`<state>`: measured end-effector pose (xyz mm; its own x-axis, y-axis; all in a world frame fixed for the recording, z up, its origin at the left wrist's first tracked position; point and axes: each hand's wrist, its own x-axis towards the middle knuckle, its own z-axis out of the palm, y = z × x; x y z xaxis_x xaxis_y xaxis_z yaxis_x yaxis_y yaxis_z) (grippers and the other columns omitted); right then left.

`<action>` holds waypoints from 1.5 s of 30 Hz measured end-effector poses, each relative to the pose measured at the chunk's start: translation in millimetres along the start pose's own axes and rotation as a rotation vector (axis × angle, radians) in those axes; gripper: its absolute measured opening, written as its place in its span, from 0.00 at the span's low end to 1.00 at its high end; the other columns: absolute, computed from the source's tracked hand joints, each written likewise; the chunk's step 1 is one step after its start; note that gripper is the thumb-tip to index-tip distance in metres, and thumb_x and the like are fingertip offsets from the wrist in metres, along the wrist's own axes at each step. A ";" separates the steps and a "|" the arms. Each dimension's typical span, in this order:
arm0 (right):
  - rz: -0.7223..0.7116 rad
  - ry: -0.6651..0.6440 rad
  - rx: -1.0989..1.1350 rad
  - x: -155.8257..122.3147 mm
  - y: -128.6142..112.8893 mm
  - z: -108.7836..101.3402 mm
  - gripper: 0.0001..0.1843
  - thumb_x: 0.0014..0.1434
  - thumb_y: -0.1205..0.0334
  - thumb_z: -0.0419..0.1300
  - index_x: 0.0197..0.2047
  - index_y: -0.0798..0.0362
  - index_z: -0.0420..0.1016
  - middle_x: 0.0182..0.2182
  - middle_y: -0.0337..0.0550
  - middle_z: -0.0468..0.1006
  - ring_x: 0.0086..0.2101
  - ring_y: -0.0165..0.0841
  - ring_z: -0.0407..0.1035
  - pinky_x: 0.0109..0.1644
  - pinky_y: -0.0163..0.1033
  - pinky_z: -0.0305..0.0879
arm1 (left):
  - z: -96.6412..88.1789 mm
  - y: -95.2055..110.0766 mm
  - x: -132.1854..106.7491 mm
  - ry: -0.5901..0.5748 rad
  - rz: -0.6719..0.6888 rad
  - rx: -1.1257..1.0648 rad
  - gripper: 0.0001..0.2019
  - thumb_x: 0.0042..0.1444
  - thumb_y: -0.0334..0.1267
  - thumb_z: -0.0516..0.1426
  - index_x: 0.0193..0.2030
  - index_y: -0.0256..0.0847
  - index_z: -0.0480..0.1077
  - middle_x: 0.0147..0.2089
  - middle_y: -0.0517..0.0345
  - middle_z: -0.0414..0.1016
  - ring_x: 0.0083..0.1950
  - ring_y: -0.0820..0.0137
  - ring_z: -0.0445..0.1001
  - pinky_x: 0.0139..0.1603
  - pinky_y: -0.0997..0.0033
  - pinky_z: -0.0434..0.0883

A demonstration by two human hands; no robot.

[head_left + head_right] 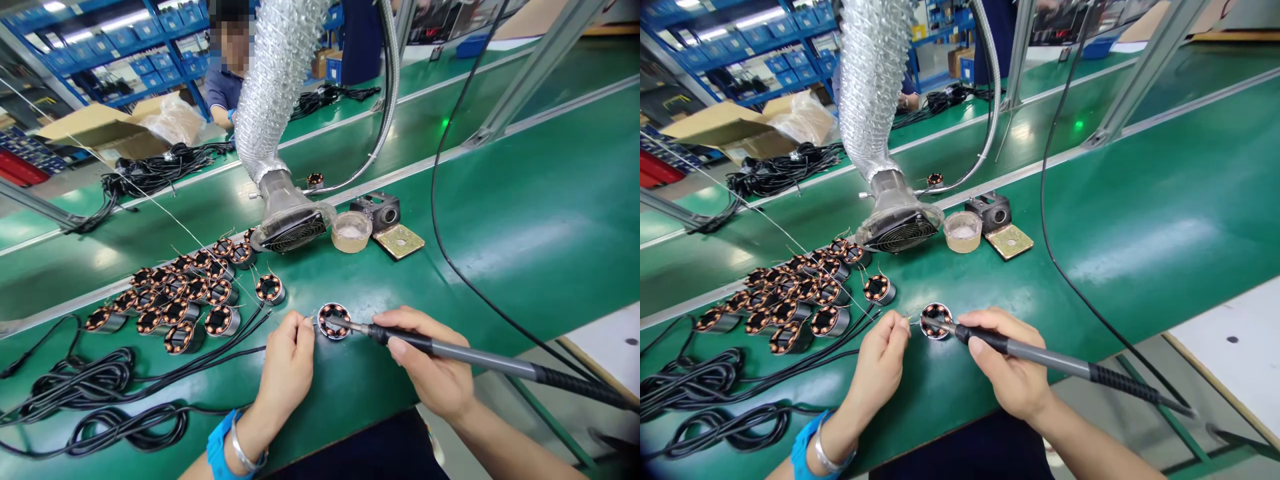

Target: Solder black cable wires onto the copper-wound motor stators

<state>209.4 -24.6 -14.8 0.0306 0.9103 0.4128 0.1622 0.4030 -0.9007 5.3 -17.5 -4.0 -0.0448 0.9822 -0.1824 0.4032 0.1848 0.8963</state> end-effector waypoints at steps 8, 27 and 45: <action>0.019 -0.015 0.034 -0.4 1.7 3.1 0.08 0.60 0.64 0.58 0.42 0.50 0.78 0.26 0.40 0.75 0.24 0.31 0.69 0.25 0.35 0.62 | 0.1 0.1 -1.4 -0.011 0.007 0.031 0.16 0.64 0.44 0.48 0.25 0.43 0.55 0.23 0.66 0.53 0.26 0.72 0.53 0.29 0.72 0.53; -0.309 -0.110 -0.095 7.2 -24.8 11.0 0.14 0.55 0.72 0.56 0.44 0.55 0.75 0.23 0.39 0.71 0.22 0.29 0.63 0.24 0.35 0.61 | -0.5 -3.1 -0.7 -0.028 0.026 0.054 0.17 0.65 0.46 0.47 0.26 0.43 0.54 0.23 0.67 0.52 0.26 0.73 0.53 0.28 0.73 0.54; -0.270 -0.053 -0.056 4.7 -20.4 11.4 0.14 0.55 0.71 0.56 0.44 0.54 0.76 0.24 0.41 0.72 0.23 0.30 0.66 0.24 0.36 0.63 | 0.7 -3.1 0.3 -0.014 0.029 0.091 0.17 0.65 0.47 0.46 0.26 0.43 0.53 0.23 0.68 0.51 0.26 0.73 0.52 0.28 0.72 0.53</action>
<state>195.0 -27.5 4.0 -0.0728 0.7749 0.6278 0.2116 0.6272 -0.7496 4.6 -17.8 -7.1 -0.0192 0.9865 -0.1628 0.4855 0.1515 0.8610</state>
